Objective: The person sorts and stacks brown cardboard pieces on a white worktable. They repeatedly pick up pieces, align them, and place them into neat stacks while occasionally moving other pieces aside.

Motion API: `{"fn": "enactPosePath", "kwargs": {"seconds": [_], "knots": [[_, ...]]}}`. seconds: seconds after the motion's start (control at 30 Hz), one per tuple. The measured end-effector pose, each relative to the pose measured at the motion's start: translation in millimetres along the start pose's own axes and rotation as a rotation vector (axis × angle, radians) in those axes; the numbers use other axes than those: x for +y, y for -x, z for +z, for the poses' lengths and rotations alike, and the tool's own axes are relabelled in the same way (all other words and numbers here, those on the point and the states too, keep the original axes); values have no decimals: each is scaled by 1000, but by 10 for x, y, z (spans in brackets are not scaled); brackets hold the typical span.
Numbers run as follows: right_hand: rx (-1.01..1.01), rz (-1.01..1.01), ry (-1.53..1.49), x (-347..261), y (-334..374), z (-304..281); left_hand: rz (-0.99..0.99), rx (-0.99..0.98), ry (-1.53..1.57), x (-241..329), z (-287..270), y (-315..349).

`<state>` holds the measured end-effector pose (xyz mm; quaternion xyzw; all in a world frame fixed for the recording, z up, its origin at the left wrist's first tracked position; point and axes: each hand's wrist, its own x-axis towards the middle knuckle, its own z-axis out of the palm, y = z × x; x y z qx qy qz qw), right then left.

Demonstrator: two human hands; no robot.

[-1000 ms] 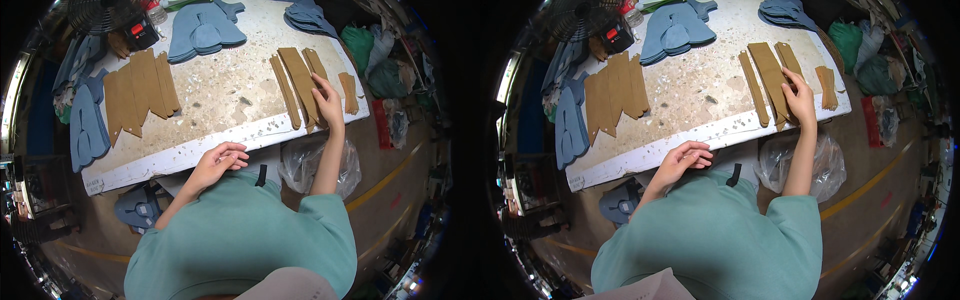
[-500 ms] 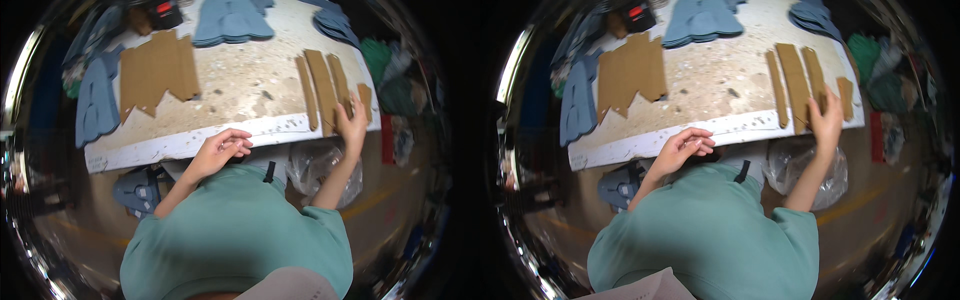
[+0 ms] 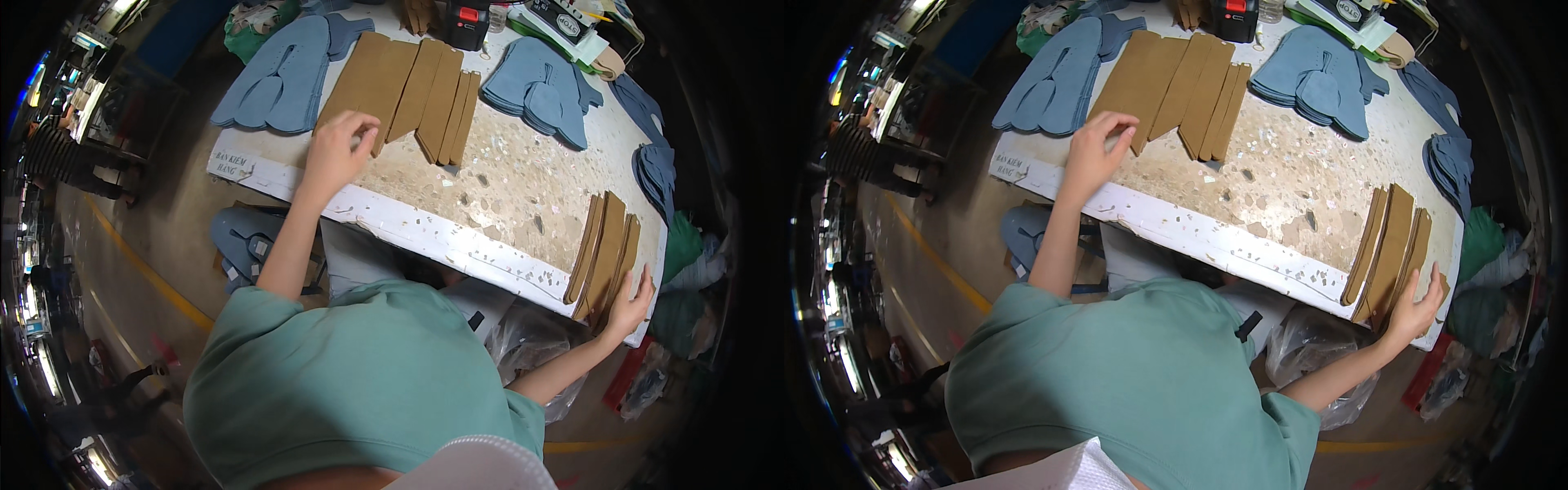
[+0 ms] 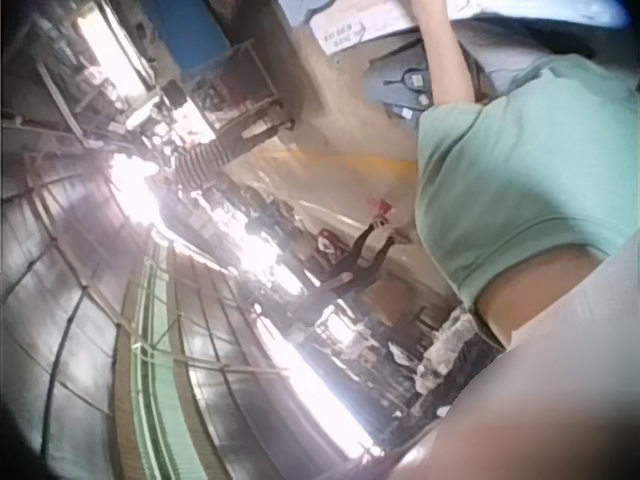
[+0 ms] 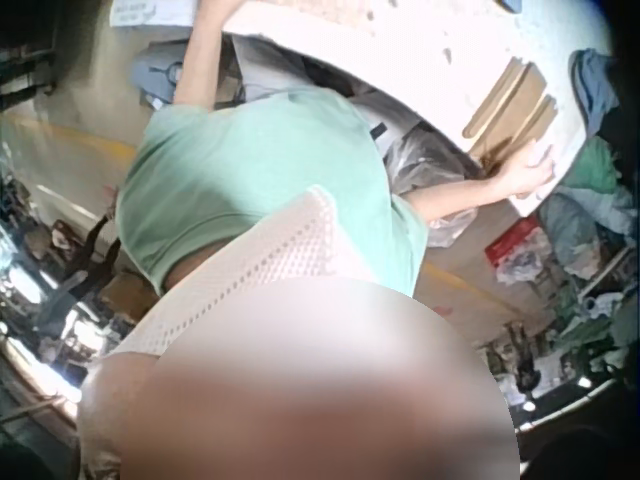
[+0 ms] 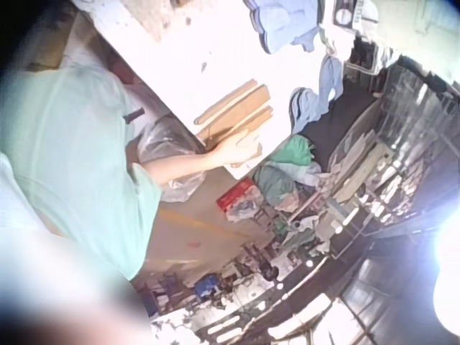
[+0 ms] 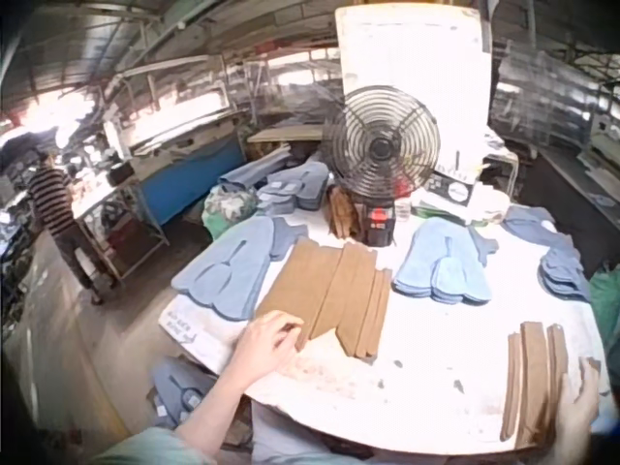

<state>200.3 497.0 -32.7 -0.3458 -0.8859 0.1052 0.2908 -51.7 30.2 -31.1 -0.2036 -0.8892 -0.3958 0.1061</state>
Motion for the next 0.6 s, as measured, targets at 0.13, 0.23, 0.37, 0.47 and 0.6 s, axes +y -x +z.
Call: {"fn": "enactPosePath", "kwargs": {"seconds": [0.13, 0.23, 0.37, 0.47, 0.6], "knots": [[-127, -121, -491, -1127, 2, 51, 14, 89, -394, -339, -170, -309], [-266, -447, -570, -2027, 107, 344, -103, 66, -631, -478, -170, -467], [-522, -787, -836, -3137, 410, 926, -185, -3, -701, -509, -116, -521], [-566, -860, -707, -3754, 658, 1323, -197, 24, -645, -538, -93, -511], [-575, -897, -461, -3949, 793, 1669, -214, 33, -438, -705, -97, -599]]}}
